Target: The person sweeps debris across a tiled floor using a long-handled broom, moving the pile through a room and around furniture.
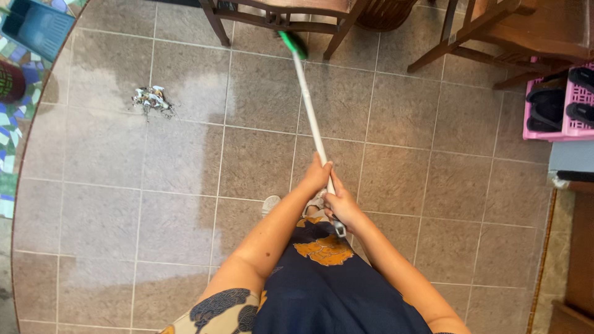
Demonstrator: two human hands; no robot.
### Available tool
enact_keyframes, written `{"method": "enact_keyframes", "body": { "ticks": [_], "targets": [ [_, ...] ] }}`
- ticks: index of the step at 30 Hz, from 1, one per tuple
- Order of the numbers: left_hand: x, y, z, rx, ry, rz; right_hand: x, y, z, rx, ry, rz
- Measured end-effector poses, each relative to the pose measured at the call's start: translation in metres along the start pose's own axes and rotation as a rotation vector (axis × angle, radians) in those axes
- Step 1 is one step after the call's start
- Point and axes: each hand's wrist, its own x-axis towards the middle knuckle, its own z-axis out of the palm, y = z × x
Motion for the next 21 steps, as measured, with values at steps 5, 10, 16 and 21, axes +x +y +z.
{"method": "enact_keyframes", "body": {
  "ticks": [5, 10, 16, 21],
  "targets": [
    [0.073, -0.011, 0.024, 0.001, 0.077, -0.020, 0.071, -0.004, -0.014, 0.096, -0.069, -0.035],
    [0.081, -0.029, 0.029, -0.121, 0.182, -0.221, 0.087, -0.020, -0.033, -0.079, -0.161, 0.107],
    [0.054, 0.020, 0.049, -0.338, 0.342, -0.185, 0.070, -0.049, -0.087, -0.084, -0.365, 0.021],
    [0.023, 0.040, 0.074, -0.162, 0.263, -0.178, 0.035, -0.037, -0.117, -0.214, -0.228, -0.005]
  ]
}}
